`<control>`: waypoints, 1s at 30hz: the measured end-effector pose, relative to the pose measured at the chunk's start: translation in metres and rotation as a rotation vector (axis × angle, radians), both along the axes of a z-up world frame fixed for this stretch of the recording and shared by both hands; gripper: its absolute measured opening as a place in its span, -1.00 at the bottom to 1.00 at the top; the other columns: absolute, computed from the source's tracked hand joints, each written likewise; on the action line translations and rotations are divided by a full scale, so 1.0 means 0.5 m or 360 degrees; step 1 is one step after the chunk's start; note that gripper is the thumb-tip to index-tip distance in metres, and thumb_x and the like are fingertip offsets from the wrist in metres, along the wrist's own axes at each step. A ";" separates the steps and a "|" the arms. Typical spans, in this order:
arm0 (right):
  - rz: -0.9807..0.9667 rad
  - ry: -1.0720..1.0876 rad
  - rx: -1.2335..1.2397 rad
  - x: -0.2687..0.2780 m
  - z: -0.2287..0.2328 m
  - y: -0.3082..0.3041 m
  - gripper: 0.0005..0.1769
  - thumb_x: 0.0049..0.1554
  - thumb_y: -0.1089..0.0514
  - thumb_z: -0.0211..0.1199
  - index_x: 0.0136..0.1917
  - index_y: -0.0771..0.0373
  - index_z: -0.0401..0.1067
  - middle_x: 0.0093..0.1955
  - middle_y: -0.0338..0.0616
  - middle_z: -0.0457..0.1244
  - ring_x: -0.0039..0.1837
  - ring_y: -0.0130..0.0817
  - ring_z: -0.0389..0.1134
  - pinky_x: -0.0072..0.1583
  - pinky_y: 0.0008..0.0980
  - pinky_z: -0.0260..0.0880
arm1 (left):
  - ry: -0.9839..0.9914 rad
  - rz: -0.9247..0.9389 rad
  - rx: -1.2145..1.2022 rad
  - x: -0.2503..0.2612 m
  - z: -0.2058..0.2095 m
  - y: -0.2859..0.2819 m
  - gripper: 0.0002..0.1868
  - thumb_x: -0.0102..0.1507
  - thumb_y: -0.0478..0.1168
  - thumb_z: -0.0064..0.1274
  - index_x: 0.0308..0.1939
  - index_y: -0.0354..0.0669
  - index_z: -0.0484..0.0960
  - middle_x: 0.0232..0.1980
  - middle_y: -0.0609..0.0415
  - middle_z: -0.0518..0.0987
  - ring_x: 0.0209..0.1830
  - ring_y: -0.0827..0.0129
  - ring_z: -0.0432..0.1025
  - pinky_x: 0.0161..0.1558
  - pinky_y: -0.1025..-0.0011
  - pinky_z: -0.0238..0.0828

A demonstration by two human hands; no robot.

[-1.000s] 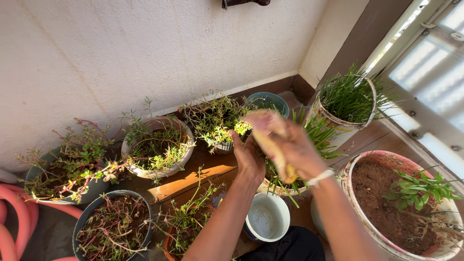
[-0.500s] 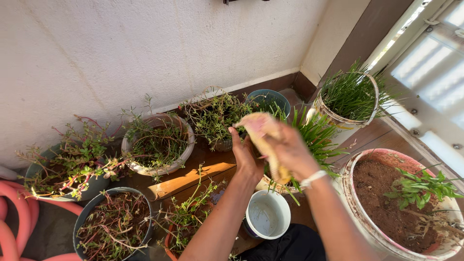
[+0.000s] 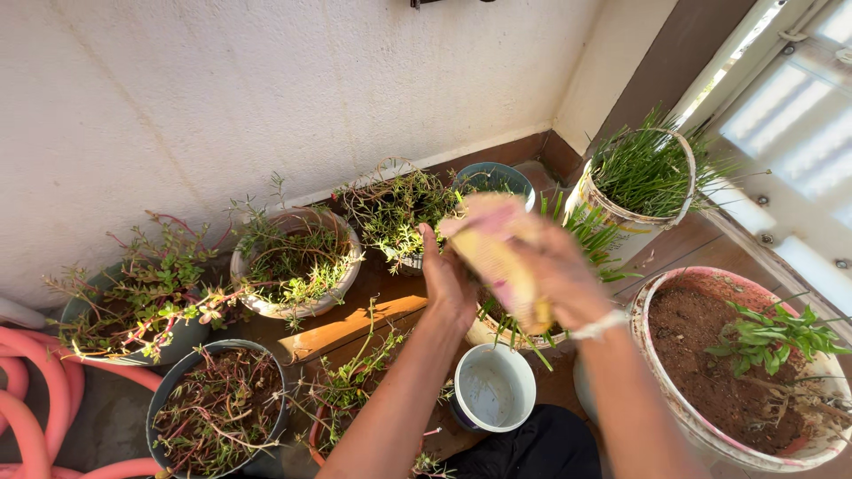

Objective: The person sits on the floor and uses a cloth to wipe the leaves of several potted plants. They pick up a cloth, unfold it, and then proceed to wipe the leaves of a grassy plant and other nearby potted plants.

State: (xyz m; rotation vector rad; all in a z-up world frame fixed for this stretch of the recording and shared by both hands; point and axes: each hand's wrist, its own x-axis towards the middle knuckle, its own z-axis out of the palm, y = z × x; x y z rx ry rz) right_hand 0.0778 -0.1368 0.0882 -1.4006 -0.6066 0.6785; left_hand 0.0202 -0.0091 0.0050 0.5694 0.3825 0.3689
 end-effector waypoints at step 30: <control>-0.0621 -0.0974 -0.0686 -0.151 -0.126 -0.122 -0.33 -0.09 0.42 0.27 0.29 0.05 0.50 0.15 -0.02 0.44 0.14 -0.16 0.50 0.18 -0.31 0.46 | 0.0112 -0.0153 -0.0477 -0.064 -0.102 -0.184 -0.11 0.27 0.33 -0.37 0.51 -0.19 0.26 0.50 -0.17 0.35 0.47 0.03 0.25 0.43 0.10 0.12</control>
